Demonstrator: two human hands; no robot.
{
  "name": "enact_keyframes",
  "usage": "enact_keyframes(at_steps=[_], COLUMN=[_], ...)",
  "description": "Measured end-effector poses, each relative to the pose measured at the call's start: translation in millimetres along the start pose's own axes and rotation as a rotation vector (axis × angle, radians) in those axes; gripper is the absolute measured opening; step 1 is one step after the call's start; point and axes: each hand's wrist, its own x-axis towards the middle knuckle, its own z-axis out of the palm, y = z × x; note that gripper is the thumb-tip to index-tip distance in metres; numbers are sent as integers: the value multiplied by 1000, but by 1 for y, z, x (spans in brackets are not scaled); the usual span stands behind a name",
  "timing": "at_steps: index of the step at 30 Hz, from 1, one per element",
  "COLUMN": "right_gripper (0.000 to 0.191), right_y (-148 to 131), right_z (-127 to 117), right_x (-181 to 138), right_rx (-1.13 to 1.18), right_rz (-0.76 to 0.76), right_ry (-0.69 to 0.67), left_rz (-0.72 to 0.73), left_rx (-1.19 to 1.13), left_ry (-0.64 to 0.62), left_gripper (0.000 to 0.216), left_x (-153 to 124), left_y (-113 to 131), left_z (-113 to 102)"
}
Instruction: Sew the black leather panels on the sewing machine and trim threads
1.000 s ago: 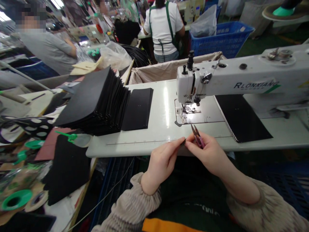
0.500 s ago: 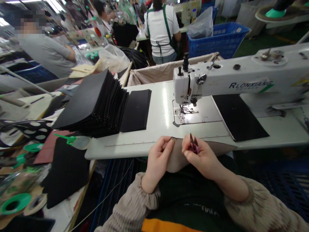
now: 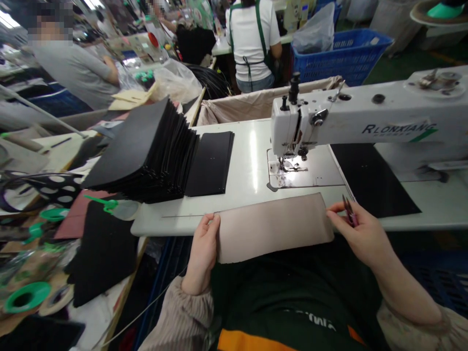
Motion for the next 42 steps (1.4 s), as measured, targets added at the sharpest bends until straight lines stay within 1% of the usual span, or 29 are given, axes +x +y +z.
enact_keyframes(at_steps=[2, 4, 7, 9, 10, 14, 16, 18, 20, 22, 25, 27, 29, 31, 33, 35, 37, 39, 41, 42], right_gripper=[25, 26, 27, 31, 35, 44, 43, 38, 33, 30, 25, 20, 17, 19, 28, 35, 34, 31, 32, 33], right_y=[8, 12, 16, 15, 15, 9, 7, 5, 5, 4, 2, -3, -12, -24, -38, -51, -59, -65, -70, -73], right_z=[5, 12, 26, 37, 42, 56, 58, 60, 62, 66, 76, 85, 96, 106, 114, 121, 127, 132, 138, 141], right_x=[-1, -2, -1, 1, 1, 6, 10, 14, 20, 25, 36, 47, 62, 76, 85, 84, 71, 48, 22, 9], right_rx=[-28, -68, -164, -270, -339, -603, -659, -657, -627, -587, -482, -404, -330, -271, -236, -222, -212, -219, -242, -254], right_rz=[36, 35, -86, -157, -166, -112, -80, -52, -29, -16, -36, -94, -210, -339, -443, -513, -527, -460, -406, -407], right_ry=[-38, -64, -89, -103, -98, -59, -84, -131, -176, -199, -219, -193, -97, 17, 87, 104, 72, -23, -147, -205], left_rz=[4, 14, 8, -1, -3, -32, -89, -162, -228, -292, -392, -409, -332, -193, -66, -7, -13, -41, -32, -9], left_rx=[43, 106, 150, 127, 112, 39, -29, -93, -132, -139, -110, -107, -149, -240, -341, -401, -402, -359, -277, -225], left_ry=[58, 107, 155, 158, 153, 135, 95, 5, -96, -167, -267, -320, -284, -173, -74, -53, -112, -201, -256, -263], left_gripper=[34, 35, 37, 35, 34, 33, 33, 35, 40, 46, 49, 50, 51, 53, 55, 54, 54, 52, 46, 42], left_x=[0, -1, -4, -5, -6, -10, -12, -13, -15, -18, -24, -26, -26, -25, -26, -29, -35, -40, -44, -46], left_y=[-6, -11, -17, -21, -22, -23, -21, -18, -15, -14, -18, -22, -26, -29, -28, -27, -25, -25, -24, -25], left_z=[-20, -38, -59, -67, -69, -71, -71, -73, -80, -89, -104, -111, -109, -98, -78, -55, -35, -22, -20, -22])
